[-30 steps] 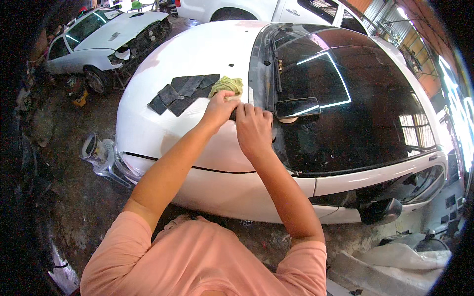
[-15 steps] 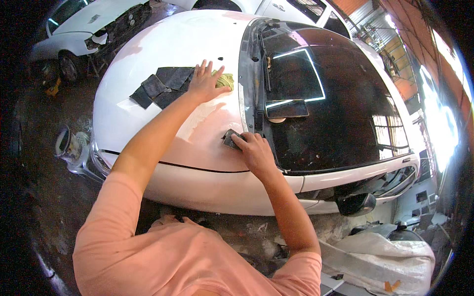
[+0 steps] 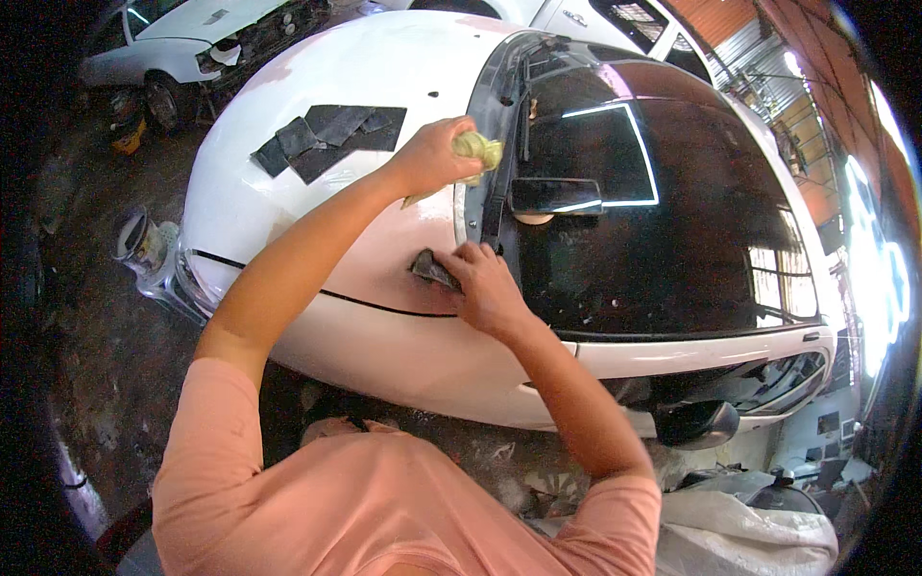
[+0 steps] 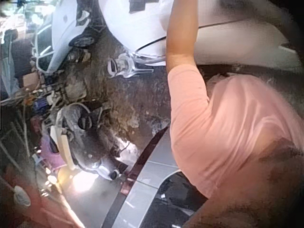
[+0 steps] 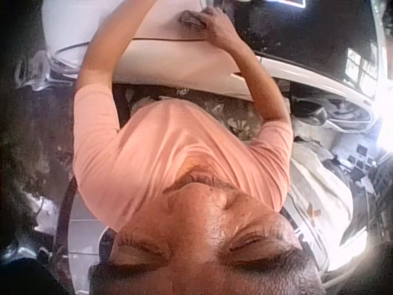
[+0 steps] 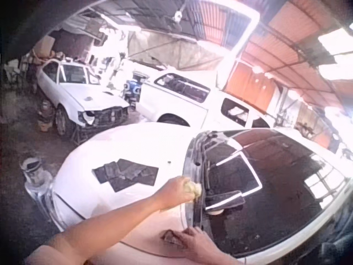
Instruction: The person sands the white hood of a car using a sanding block and water from a bucket, wiping the surface with a cloth.
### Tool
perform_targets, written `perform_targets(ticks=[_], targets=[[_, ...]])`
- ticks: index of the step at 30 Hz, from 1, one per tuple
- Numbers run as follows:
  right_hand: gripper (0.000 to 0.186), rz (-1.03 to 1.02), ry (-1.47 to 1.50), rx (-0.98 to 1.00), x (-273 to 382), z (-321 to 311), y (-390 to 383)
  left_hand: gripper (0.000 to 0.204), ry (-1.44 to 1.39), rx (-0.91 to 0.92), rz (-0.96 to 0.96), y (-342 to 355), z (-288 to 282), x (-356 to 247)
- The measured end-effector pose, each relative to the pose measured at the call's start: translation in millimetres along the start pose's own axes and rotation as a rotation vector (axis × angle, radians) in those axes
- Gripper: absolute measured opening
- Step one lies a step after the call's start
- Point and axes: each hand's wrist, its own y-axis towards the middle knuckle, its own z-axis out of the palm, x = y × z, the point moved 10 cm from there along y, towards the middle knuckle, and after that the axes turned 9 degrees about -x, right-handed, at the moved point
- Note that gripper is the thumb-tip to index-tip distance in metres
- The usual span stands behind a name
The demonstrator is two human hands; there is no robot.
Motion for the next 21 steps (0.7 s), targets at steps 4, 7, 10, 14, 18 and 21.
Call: perform_targets(ticks=[4,7,10,14,18,21], targets=[[0.042,-0.025,0.014,-0.02,-17.7,34.8,64.8,0.042,-0.056,0.085,-0.017,-6.0,22.5,-49.9],[0.037,0.215,0.012,0.287,-15.5,48.9,62.8,0.046,-0.009,0.12,-0.013,-12.6,41.7,-54.4],[0.03,-0.028,0.102,0.127,15.8,12.5,28.6,0.047,0.073,0.174,-0.013,-33.4,39.6,-56.1],[0.039,-0.117,0.198,-0.175,-28.1,19.1,13.6,0.038,0.06,0.171,-0.059,-60.5,45.4,-82.3],[0.05,-0.062,0.27,-0.029,-49.1,55.3,52.4,0.043,0.111,-0.141,-0.047,-61.7,15.6,-50.3],[0.044,-0.233,0.019,0.126,19.4,24.3,43.7,0.043,0.321,-0.467,-0.07,-98.2,-82.3,24.4]])
